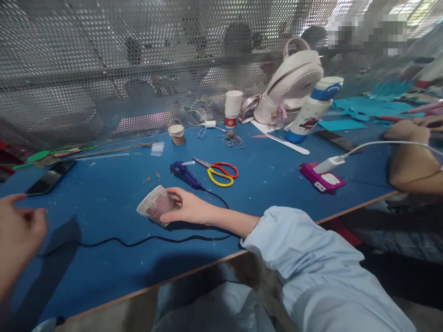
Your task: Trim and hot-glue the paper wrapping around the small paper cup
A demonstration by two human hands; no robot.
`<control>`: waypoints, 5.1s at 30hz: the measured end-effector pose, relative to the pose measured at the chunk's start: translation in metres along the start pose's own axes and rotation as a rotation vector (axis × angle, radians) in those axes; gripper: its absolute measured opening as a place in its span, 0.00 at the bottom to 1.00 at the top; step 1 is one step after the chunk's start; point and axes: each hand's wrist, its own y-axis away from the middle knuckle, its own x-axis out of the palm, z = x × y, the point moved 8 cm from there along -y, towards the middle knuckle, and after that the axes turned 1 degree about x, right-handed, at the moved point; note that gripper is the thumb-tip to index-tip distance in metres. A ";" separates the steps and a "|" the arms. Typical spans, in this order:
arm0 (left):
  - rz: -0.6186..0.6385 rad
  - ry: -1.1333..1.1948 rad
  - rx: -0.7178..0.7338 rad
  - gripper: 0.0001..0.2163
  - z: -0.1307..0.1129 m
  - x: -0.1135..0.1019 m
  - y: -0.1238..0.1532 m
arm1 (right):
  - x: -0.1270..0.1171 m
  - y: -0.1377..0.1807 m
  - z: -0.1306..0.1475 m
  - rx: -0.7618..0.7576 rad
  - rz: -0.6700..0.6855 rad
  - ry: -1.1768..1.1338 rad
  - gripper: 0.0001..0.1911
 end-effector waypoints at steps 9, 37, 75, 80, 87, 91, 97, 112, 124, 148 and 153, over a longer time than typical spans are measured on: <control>0.569 0.591 0.208 0.18 -0.145 0.060 0.075 | 0.009 0.010 0.014 -0.112 -0.110 0.382 0.42; 0.503 0.632 0.230 0.17 -0.146 0.079 0.095 | 0.007 0.006 0.010 -0.156 -0.120 0.370 0.41; 0.692 1.193 -0.286 0.16 -0.136 0.093 0.099 | 0.039 0.043 0.043 -0.995 -0.187 1.328 0.25; 0.704 1.220 -0.273 0.14 -0.134 0.095 0.097 | 0.036 0.044 0.044 -1.008 -0.194 1.292 0.22; 0.730 1.199 -0.320 0.12 -0.139 0.101 0.101 | 0.033 0.045 0.051 -0.945 -0.222 1.161 0.16; 0.738 1.195 -0.336 0.14 -0.140 0.102 0.103 | 0.030 0.043 0.053 -0.885 -0.238 1.092 0.15; 0.767 1.178 -0.309 0.13 -0.140 0.101 0.104 | 0.033 0.042 0.049 -0.921 -0.221 1.246 0.16; 0.704 1.084 -0.254 0.16 -0.135 0.098 0.101 | 0.032 0.039 0.043 -0.881 -0.124 1.143 0.12; 0.670 1.111 -0.157 0.19 -0.141 0.084 0.093 | 0.002 0.001 0.015 -0.222 -0.173 0.350 0.29; 0.563 0.869 -0.095 0.17 -0.122 0.087 0.077 | 0.017 0.014 0.037 -0.619 -0.176 0.764 0.28; 0.586 0.865 -0.093 0.15 -0.120 0.089 0.079 | 0.038 0.021 0.035 -0.803 -0.093 1.204 0.26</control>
